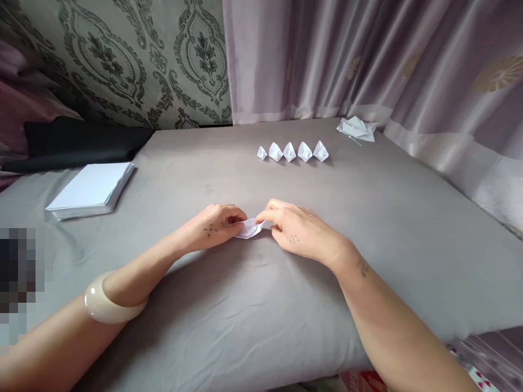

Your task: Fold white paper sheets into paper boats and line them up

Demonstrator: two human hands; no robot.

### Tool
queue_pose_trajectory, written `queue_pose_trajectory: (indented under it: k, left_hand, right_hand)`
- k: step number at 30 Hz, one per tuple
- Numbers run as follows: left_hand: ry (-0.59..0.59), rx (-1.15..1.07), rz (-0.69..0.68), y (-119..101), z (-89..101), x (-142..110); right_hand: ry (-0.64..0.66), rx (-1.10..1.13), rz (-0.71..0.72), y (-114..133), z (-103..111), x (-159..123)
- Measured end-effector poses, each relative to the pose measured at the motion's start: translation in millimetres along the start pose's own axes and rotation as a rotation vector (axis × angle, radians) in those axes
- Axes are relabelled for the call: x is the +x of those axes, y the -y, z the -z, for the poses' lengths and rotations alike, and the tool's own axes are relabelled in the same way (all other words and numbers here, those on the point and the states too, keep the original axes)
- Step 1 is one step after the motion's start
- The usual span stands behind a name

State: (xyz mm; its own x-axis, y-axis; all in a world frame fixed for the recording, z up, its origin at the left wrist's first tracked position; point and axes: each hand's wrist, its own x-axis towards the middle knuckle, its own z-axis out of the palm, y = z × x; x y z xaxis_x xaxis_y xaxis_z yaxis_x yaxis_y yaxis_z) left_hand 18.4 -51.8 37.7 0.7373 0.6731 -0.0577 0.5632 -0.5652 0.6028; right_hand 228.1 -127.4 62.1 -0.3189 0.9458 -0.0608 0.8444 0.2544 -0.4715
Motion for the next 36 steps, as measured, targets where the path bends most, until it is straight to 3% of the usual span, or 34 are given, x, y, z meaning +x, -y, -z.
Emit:
queue_pose_trajectory:
  k: [6, 14, 30, 36]
  left_hand:
    - [0.029, -0.126, 0.058, 2, 1.1, 0]
    - [0.085, -0.141, 0.016, 1, 10.0, -3]
    - [-0.069, 0.085, -0.044, -5, -6.2, -5]
    - [-0.093, 0.093, 0.059, -7, -11.1, -2]
  right_hand:
    - [0.017, -0.137, 0.020, 1, -17, 6]
    - [0.036, -0.123, 0.012, 6, -15, 6]
    - [-0.031, -0.151, -0.007, 4, -19, 6]
    - [-0.010, -0.196, 0.007, 8, -21, 6]
